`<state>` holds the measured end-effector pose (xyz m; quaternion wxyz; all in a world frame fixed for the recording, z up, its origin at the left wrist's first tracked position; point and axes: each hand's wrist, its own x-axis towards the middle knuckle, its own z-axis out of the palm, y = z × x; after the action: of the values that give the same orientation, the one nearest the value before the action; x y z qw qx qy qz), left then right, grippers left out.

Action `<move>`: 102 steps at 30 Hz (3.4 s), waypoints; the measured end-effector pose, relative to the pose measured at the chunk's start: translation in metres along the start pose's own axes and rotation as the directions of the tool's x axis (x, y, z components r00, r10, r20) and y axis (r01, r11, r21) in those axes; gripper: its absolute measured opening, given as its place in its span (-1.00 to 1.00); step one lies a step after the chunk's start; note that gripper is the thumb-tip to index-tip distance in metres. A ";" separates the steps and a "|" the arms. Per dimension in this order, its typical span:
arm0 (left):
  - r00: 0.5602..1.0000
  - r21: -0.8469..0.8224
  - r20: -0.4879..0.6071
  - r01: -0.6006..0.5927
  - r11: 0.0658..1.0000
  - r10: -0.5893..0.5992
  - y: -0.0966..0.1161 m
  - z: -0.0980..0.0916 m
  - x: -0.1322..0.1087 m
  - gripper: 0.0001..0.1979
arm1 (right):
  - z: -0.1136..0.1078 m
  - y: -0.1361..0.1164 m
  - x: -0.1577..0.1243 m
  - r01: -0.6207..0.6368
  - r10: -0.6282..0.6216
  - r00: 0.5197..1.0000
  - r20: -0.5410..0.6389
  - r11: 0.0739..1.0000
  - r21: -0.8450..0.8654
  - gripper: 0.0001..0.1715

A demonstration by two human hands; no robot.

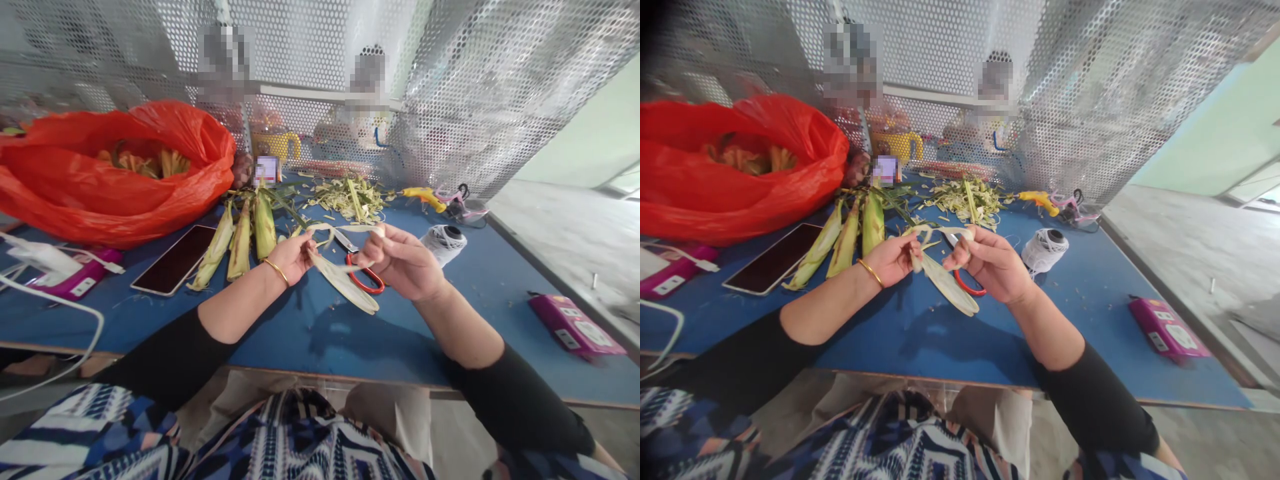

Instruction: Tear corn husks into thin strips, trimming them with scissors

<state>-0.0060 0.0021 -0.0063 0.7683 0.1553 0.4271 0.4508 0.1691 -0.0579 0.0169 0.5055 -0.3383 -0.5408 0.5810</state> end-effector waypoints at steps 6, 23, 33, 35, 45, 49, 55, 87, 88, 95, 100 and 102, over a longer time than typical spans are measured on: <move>0.998 -0.055 -0.070 0.005 0.998 -0.009 0.005 -0.004 0.004 -0.69 | -0.021 -0.028 -0.003 0.234 -0.231 0.969 -0.082 0.972 0.024 -0.56; 0.950 0.359 0.154 -0.310 0.880 0.271 -0.016 -0.005 -0.003 -0.79 | 0.002 0.037 0.006 0.029 -0.110 0.993 -0.034 0.524 -0.851 -0.91; 0.860 0.255 0.024 -0.499 0.828 0.510 0.004 -0.008 0.002 -0.58 | 0.002 0.050 0.011 0.026 0.028 0.999 0.027 0.048 -0.999 -0.96; 0.817 0.222 0.046 -0.570 0.791 0.575 0.005 -0.007 0.001 -0.57 | 0.002 0.053 0.011 0.059 -0.009 0.998 0.059 0.109 -0.992 -0.89; 0.969 0.453 0.238 -0.177 0.874 0.072 -0.008 -0.001 -0.021 -0.52 | 0.007 0.051 0.009 -0.037 -0.157 0.945 -0.286 0.818 -0.574 -0.80; 0.976 0.532 0.200 -0.186 0.826 0.091 -0.023 0.002 -0.018 -0.63 | 0.009 0.054 0.009 0.029 -0.206 0.935 -0.290 0.857 -0.515 -0.68; 0.911 0.556 0.223 -0.411 0.722 0.347 -0.018 -0.003 -0.010 -0.88 | 0.007 0.046 0.009 -0.106 -0.004 0.956 -0.292 0.926 -0.361 -0.56; 0.949 0.398 0.310 -0.186 0.898 0.059 -0.029 -0.002 -0.008 -0.71 | 0.009 0.039 0.008 -0.270 0.281 0.955 -0.097 0.957 0.106 -0.66; 0.953 0.387 0.298 -0.178 0.905 0.060 -0.029 -0.003 -0.008 -0.73 | 0.008 0.038 0.008 -0.257 0.266 0.960 -0.092 0.962 0.092 -0.68; 0.941 0.401 0.300 -0.272 0.875 0.155 -0.024 -0.005 -0.005 -0.73 | 0.005 0.029 0.009 -0.123 0.123 0.982 -0.146 0.992 0.012 -0.76; 0.952 0.422 0.185 -0.300 0.856 0.242 -0.022 -0.003 -0.004 -0.70 | 0.007 0.024 0.007 -0.103 0.097 0.987 -0.130 0.994 -0.047 -0.72; 0.954 0.436 0.147 -0.299 0.849 0.261 -0.021 -0.002 -0.004 -0.69 | 0.007 0.023 0.007 -0.099 0.091 0.986 -0.141 0.994 -0.053 -0.73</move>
<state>0.0031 -0.0126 -0.0188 0.6537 0.4091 0.4610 0.4391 0.1561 -0.0513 -0.0031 0.5032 -0.4182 -0.5050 0.5630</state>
